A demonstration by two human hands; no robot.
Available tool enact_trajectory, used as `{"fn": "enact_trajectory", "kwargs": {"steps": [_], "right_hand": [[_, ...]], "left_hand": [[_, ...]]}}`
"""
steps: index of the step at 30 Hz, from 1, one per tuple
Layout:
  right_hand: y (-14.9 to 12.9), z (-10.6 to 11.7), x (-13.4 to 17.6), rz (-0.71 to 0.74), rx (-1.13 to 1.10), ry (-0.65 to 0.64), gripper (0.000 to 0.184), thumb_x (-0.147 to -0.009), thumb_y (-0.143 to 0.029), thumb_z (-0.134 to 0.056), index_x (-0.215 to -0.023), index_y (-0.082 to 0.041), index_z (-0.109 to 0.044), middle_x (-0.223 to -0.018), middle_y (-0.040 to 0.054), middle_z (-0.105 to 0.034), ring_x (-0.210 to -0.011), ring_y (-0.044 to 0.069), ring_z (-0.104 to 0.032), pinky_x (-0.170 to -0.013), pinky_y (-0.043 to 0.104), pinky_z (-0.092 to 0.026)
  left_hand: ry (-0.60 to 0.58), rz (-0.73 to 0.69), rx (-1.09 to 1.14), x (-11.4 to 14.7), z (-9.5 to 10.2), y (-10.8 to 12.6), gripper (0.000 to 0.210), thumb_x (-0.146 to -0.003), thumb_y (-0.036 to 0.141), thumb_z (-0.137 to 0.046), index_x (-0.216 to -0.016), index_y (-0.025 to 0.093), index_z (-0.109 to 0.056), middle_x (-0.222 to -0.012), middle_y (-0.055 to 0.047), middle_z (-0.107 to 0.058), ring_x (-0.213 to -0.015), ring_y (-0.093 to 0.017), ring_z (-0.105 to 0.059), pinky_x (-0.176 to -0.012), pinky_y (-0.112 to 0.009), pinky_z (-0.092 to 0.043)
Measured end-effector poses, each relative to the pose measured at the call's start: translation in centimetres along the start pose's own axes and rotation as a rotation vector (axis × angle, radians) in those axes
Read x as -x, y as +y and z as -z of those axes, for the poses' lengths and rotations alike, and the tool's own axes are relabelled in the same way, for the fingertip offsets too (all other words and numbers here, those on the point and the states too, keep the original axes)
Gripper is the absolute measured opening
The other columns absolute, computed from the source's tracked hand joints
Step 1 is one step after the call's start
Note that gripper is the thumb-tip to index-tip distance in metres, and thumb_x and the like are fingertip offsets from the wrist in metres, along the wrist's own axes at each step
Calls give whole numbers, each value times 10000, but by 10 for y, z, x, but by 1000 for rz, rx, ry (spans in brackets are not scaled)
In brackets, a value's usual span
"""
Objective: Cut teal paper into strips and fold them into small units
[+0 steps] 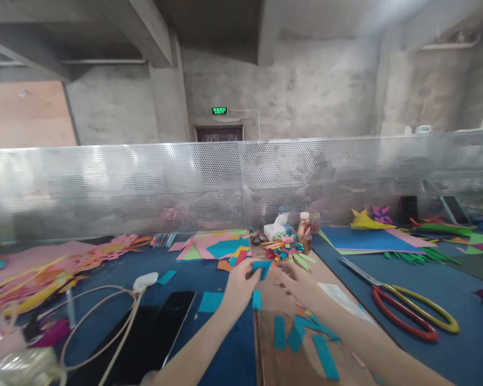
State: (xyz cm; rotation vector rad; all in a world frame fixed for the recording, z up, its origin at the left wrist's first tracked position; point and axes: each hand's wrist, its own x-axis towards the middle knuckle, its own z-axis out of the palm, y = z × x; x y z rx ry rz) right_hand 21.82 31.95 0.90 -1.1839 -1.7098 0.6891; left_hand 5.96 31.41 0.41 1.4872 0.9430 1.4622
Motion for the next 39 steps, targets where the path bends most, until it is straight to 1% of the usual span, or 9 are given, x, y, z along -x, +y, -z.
{"fn": "enact_trajectory", "kwargs": {"steps": [2, 4, 12, 17, 21, 28, 32, 36, 39], "right_hand": [[-8, -21, -6, 17, -20, -63, 273, -739, -356, -478, -850, -146, -614, -696, 46, -637, -605, 172, -577, -501, 259, -446], [-11, -29, -11, 59, -27, -105, 238, -736, -281, -469, -861, -140, -615, -691, 38, -636, -586, 158, -569, -496, 247, -443], [2, -23, -10, 223, -47, -116, 281, -741, -242, -469, -965, -162, -619, -904, 54, -649, -801, 189, -572, -727, 295, -443], [19, -24, -9, 301, -31, -93, 254, -747, -217, -474, -941, -179, -633, -944, 59, -644, -846, 196, -577, -738, 303, -456], [26, -23, -8, 354, -15, -69, 243, -766, -201, -457, -925, -197, -640, -914, 57, -642, -831, 189, -580, -724, 302, -466], [23, -20, -3, 459, 10, -107, 247, -804, -197, -420, -887, -218, -652, -867, 59, -610, -806, 172, -569, -719, 296, -462], [24, -23, -2, 531, 77, -99, 216, -753, -223, -518, -937, -244, -630, -875, 50, -571, -784, 166, -554, -701, 292, -467], [20, -22, -1, 507, 68, -60, 190, -728, -216, -542, -893, -221, -638, -863, 57, -593, -804, 182, -559, -719, 307, -462], [12, -18, 1, 387, -6, -8, 159, -754, -254, -515, -849, -211, -635, -862, 46, -624, -823, 188, -563, -728, 300, -452]], "left_hand": [[40, -3, 5, 2, 0, 1, 189, -647, 222, -608, -821, 148, -612, -821, -56, -657, -815, -200, -597, -769, -276, -437], [76, 15, 30, 2, 1, 1, 200, -657, 235, -601, -837, 147, -609, -821, -58, -659, -815, -198, -600, -766, -276, -438], [116, 173, 219, -1, -3, -10, 233, -708, 298, -544, -874, 138, -577, -783, -60, -640, -706, -167, -610, -601, -248, -472], [61, 292, 334, 2, -6, -4, 150, -681, 183, -548, -810, 119, -589, -711, -59, -637, -652, -147, -606, -595, -238, -466], [63, 373, 371, 2, -4, 1, 191, -652, 81, -518, -828, 118, -580, -633, -38, -628, -582, -122, -591, -567, -222, -462], [28, 413, 472, 2, 2, -1, 286, -607, -28, -432, -814, 111, -572, -760, -72, -654, -705, -145, -615, -667, -254, -480], [30, 402, 486, 2, 3, -3, 257, -604, -40, -423, -748, 99, -584, -750, -79, -649, -710, -142, -612, -698, -247, -478], [-3, 388, 505, 1, 3, 0, 241, -622, -29, -425, -734, 92, -601, -778, -88, -646, -760, -152, -607, -767, -278, -467], [-103, 374, 533, 1, 4, 3, 181, -683, 46, -475, -799, 85, -609, -833, -107, -643, -770, -167, -612, -804, -319, -454]]}}
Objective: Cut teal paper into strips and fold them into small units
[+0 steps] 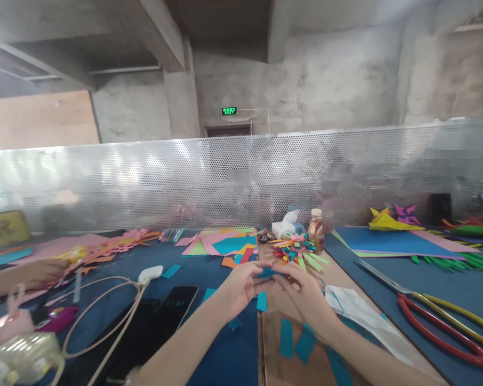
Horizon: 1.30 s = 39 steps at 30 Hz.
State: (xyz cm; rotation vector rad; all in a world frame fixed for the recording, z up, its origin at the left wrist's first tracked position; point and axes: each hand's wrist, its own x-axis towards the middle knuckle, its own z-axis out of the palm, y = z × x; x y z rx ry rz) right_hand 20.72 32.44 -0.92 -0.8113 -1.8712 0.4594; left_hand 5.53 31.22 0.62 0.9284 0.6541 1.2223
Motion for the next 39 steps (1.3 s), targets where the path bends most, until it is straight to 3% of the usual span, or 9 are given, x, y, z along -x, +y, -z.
{"fn": "enact_trajectory", "kwargs": {"steps": [3, 5, 10, 20, 39], "right_hand": [[-6, 3, 0, -161, -114, -14, 205, -773, -327, -490, -887, -206, -610, -837, 30, -634, -719, 164, -571, -616, 261, -465], [-8, 3, 0, -213, -180, -33, 232, -773, -345, -483, -907, -195, -598, -837, 28, -631, -683, 151, -563, -592, 248, -465], [-8, 1, 0, -255, -243, -19, 234, -751, -326, -486, -887, -166, -591, -833, 37, -624, -694, 147, -552, -598, 243, -463], [-9, 1, -1, -315, -284, 1, 246, -712, -329, -526, -882, -167, -597, -815, 30, -630, -610, 133, -551, -590, 259, -477], [-3, -2, 0, -311, -349, 15, 252, -698, -357, -567, -849, -163, -624, -817, 48, -645, -710, 171, -577, -593, 268, -495]], "left_hand": [[-146, -33, -65, 2, 0, 2, 245, -680, 127, -596, -925, 110, -585, -893, -98, -639, -805, -177, -612, -817, -331, -445], [-164, -88, -172, 3, 1, 2, 349, -635, 135, -662, -971, 127, -571, -911, -84, -639, -828, -177, -607, -809, -317, -449], [-67, -165, -358, 3, 2, -1, 309, -632, 245, -674, -898, 107, -599, -883, -96, -656, -821, -201, -617, -770, -313, -467], [40, -155, -330, -1, 2, -5, 307, -571, 230, -715, -830, 102, -610, -828, -96, -669, -770, -197, -628, -744, -318, -482], [68, -133, -280, -1, 1, -7, 253, -565, 221, -717, -780, 118, -630, -787, -85, -676, -764, -201, -637, -723, -298, -489]]}}
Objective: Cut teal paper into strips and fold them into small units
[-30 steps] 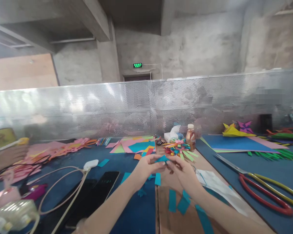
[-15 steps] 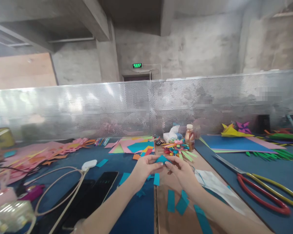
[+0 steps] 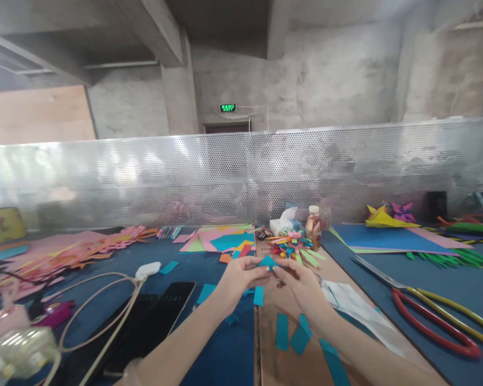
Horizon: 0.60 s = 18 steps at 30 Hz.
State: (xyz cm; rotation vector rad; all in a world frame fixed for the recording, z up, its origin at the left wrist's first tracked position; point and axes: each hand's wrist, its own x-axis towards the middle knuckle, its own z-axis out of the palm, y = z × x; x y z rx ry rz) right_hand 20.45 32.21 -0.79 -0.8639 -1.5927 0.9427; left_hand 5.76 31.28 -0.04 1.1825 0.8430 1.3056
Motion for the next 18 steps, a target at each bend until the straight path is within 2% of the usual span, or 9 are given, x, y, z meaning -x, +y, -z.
{"fn": "enact_trajectory", "kwargs": {"steps": [18], "right_hand": [[0, -1, 0, -34, -1, -23, 258, -711, -334, -533, -862, -136, -599, -797, 47, -626, -633, 138, -537, -562, 242, -457]], "left_hand": [[-12, -15, -25, 1, 0, -1, 231, -603, 227, -691, -788, 102, -633, -803, -97, -676, -792, -210, -631, -748, -305, -488]]}}
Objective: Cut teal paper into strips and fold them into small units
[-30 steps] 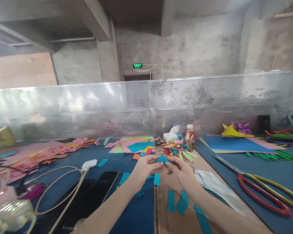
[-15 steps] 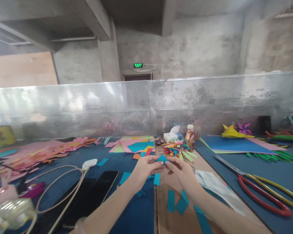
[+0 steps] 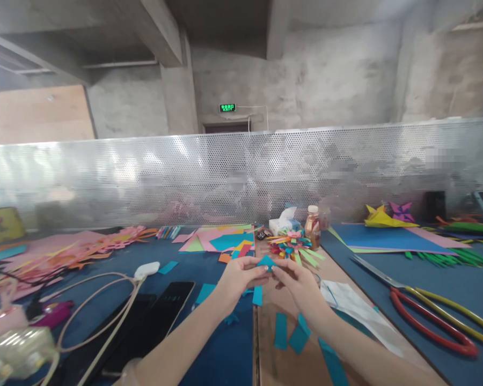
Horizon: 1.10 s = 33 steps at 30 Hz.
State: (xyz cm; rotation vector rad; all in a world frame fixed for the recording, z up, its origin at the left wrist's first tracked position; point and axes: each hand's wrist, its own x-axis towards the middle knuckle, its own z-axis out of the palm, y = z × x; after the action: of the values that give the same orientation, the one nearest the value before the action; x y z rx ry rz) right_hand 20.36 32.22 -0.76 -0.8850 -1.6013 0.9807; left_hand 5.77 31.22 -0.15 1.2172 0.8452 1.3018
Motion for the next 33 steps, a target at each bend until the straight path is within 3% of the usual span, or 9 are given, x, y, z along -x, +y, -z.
{"fn": "enact_trajectory", "kwargs": {"steps": [23, 29, 33], "right_hand": [[6, -1, -1, 4, 17, 24, 266, -694, -361, -526, -820, -138, -597, -735, 48, -612, -615, 153, -539, -542, 262, -453], [4, -1, 2, 95, 101, 85, 202, -696, -332, -547, -793, -162, -597, -859, 63, -604, -821, 196, -550, -720, 306, -441], [0, 0, 1, 123, 124, 105, 194, -710, -341, -537, -800, -178, -592, -851, 53, -599, -799, 185, -561, -712, 298, -454]], "left_hand": [[22, 13, 14, 0, 0, -2, 193, -618, 210, -686, -770, 108, -625, -769, -78, -673, -767, -200, -636, -726, -294, -504], [37, 25, -25, 2, -3, 0, 216, -623, 217, -683, -788, 92, -620, -790, -98, -673, -770, -208, -638, -737, -299, -502], [-12, 11, -43, 5, -5, 0, 248, -624, 236, -682, -813, 88, -621, -819, -106, -668, -801, -220, -631, -753, -309, -496]]}}
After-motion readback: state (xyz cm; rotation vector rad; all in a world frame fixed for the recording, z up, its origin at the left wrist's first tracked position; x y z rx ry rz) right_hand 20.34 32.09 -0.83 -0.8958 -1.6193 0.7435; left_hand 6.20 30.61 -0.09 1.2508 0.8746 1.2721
